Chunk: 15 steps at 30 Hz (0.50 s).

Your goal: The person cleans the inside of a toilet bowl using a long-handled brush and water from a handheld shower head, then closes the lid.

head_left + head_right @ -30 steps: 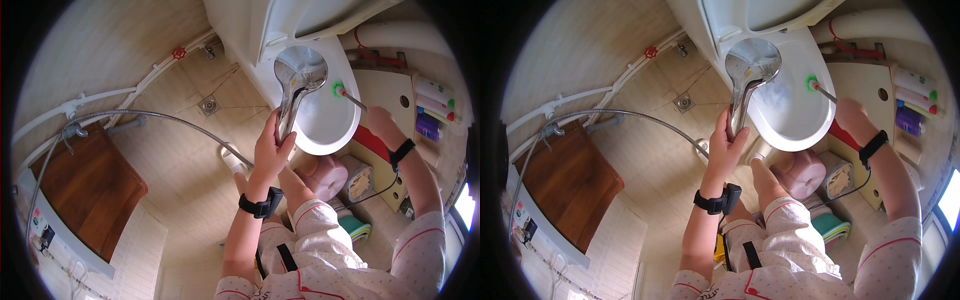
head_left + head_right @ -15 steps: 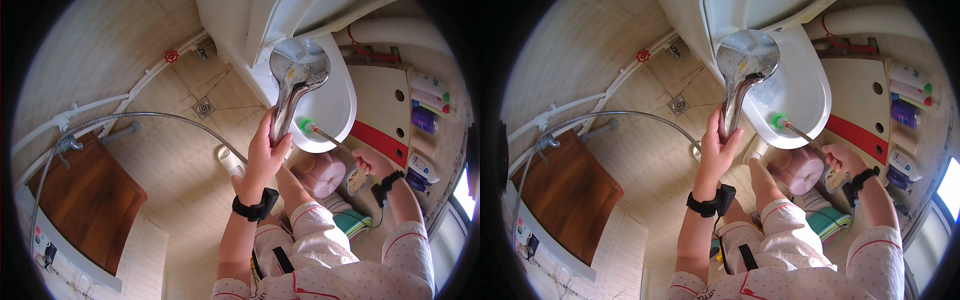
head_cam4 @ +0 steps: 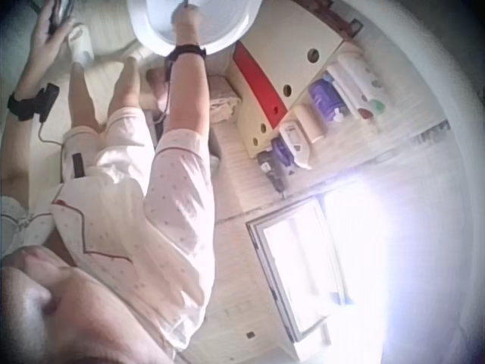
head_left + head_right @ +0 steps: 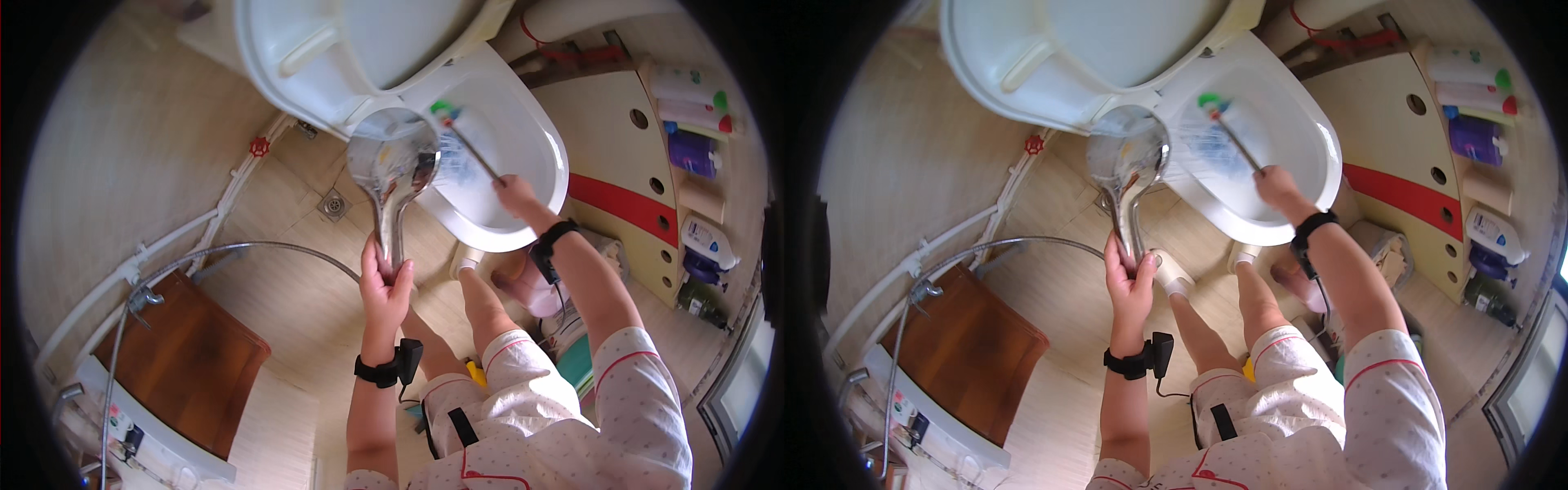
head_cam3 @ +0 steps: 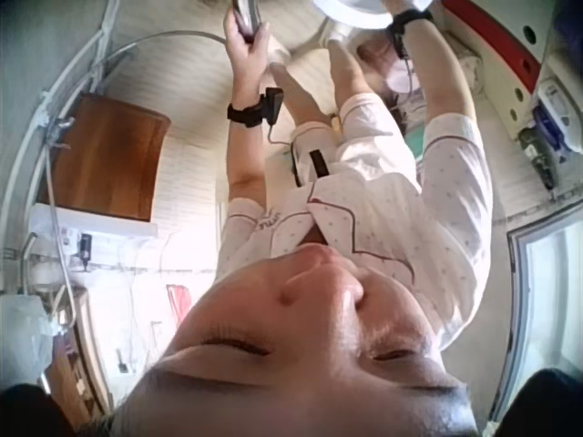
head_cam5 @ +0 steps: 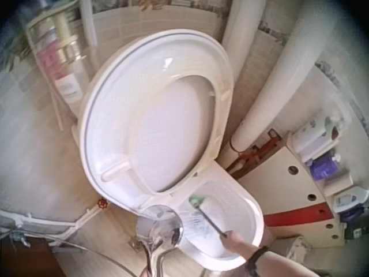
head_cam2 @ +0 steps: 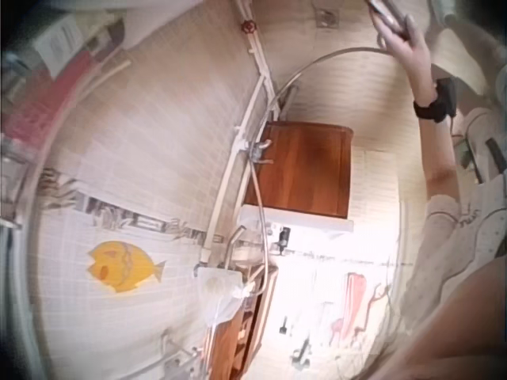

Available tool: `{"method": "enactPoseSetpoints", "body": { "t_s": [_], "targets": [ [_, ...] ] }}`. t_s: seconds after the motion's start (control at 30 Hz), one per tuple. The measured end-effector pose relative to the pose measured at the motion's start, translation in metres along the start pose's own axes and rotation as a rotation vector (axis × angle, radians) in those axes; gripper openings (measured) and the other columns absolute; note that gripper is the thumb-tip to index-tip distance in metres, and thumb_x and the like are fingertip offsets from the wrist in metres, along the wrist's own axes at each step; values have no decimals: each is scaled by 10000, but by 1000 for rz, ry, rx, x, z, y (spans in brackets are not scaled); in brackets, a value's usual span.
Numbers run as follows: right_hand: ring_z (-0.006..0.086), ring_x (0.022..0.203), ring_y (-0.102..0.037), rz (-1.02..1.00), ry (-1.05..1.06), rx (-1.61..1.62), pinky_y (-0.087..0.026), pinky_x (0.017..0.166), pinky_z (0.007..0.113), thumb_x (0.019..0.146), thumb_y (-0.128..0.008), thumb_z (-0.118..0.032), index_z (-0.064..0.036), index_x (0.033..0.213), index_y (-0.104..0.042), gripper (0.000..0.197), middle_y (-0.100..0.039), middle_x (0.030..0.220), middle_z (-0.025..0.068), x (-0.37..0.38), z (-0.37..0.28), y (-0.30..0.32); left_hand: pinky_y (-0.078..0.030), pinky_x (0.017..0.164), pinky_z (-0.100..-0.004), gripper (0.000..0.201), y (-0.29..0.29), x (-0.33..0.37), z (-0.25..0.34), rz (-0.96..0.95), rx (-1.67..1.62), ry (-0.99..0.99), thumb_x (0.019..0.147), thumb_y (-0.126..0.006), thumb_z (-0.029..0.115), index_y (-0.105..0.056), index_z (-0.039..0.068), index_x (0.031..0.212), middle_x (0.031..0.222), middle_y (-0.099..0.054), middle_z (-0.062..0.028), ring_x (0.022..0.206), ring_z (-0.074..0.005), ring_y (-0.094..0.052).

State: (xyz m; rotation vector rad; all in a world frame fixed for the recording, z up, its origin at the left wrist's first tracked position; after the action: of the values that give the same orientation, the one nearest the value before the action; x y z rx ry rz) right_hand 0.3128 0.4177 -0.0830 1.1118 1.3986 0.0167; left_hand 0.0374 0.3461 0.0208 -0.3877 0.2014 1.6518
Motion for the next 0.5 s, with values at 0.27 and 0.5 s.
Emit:
{"method": "enactPoseSetpoints", "body": {
  "t_s": [0.27,0.5],
  "targets": [
    [284,786,-591,-227,480,-945,-487,653,371,741,-480,-134,-34,735,-634,183,-597,793,153,-56,61,33,-402,558,-191,497,-17,-5,5,39,97,2,773,-480,-13,-269,16,1221,777,-479,-41,599,-73,-451],
    [281,758,-609,-51,161,-638,-491,643,361,735,-478,-103,-5,831,-594,180,-609,827,164,-23,69,70,-424,685,-203,500,-33,-6,4,52,59,20,773,-507,-31,-276,-16,1217,986,-464,-65,799,-89,-477]
  ]
}}
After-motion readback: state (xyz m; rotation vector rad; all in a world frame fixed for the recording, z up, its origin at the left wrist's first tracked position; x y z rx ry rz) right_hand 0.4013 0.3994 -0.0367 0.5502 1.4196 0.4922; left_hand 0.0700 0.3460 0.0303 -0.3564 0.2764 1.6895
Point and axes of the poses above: each hand's wrist, its own x-axis towards the middle knuckle, its own y-axis out of the back of the hand, z = x × y, the point moved 3 cm from there along x, towards the middle knuckle
